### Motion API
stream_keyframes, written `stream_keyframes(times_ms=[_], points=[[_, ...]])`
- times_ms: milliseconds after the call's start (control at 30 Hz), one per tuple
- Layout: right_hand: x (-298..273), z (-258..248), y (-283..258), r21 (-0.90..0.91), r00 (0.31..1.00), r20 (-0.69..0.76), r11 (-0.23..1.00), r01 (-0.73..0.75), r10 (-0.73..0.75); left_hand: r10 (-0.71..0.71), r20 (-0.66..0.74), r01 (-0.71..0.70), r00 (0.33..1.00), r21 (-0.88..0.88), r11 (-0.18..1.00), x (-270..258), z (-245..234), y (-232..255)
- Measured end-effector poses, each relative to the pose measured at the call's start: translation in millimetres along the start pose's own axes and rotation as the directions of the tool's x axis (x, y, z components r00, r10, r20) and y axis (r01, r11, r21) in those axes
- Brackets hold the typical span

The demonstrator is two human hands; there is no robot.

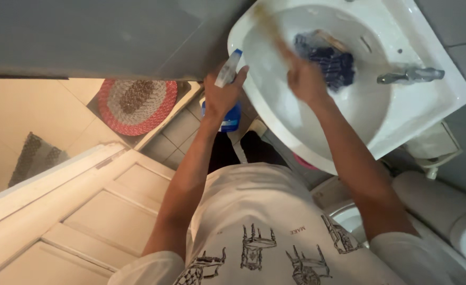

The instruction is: The person cleans a bathroom sink by spraying a blue liquid from a bottle onto the surface and scrubbing the basin with a wooden brush.

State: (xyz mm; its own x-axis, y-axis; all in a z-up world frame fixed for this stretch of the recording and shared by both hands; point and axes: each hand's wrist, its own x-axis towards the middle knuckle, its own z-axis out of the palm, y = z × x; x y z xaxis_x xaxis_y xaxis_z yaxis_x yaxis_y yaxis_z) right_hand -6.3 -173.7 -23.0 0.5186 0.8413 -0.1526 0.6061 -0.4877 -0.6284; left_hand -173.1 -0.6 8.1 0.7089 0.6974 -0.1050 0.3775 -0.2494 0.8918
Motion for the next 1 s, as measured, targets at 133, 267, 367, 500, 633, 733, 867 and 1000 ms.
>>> stream_keyframes(times_ms=[133, 267, 367, 500, 633, 733, 867, 1000], points=[[3, -8, -19, -0.153, 0.938, 0.200, 0.954, -0.257, 0.285, -0.142, 0.083, 0.149, 0.986, -0.086, 0.985, 6, 3, -4], [3, -2, -20, -0.304, 0.946, 0.323, 0.942, 0.142, -0.038, -0.161, 0.099, 0.176, 0.982, -0.175, 0.969, 4, 4, -4], [23, -3, -15, -0.048, 0.955, -0.269, 0.992, 0.117, -0.126, -0.196, 0.078, 0.207, 0.977, -0.177, 0.962, 1, 3, -3], [14, 1, -27, -0.200, 0.960, 0.245, 0.976, -0.089, 0.137, -0.405, 0.126, 0.422, 0.906, -0.162, 0.892, 0, -5, -4], [21, -13, -12, 0.019, 0.989, 0.036, 0.989, -0.146, 0.146, -0.228, 0.090, 0.240, 0.970, -0.158, 0.958, 1, -17, 1], [21, -4, -6, 0.199, 0.979, -0.015, 0.960, -0.197, 0.204, -0.333, 0.136, 0.356, 0.933, -0.229, 0.906, -2, -12, 5], [1, 11, -6, -0.115, 0.979, 0.135, 0.979, 0.167, -0.151, -0.311, 0.111, 0.328, 0.944, -0.213, 0.920, -2, -11, 7], [17, 1, 24, 0.098, 0.955, -0.209, 0.976, -0.192, 0.209, -0.191, 0.026, 0.193, 0.981, -0.129, 0.973, -3, -9, 11]])
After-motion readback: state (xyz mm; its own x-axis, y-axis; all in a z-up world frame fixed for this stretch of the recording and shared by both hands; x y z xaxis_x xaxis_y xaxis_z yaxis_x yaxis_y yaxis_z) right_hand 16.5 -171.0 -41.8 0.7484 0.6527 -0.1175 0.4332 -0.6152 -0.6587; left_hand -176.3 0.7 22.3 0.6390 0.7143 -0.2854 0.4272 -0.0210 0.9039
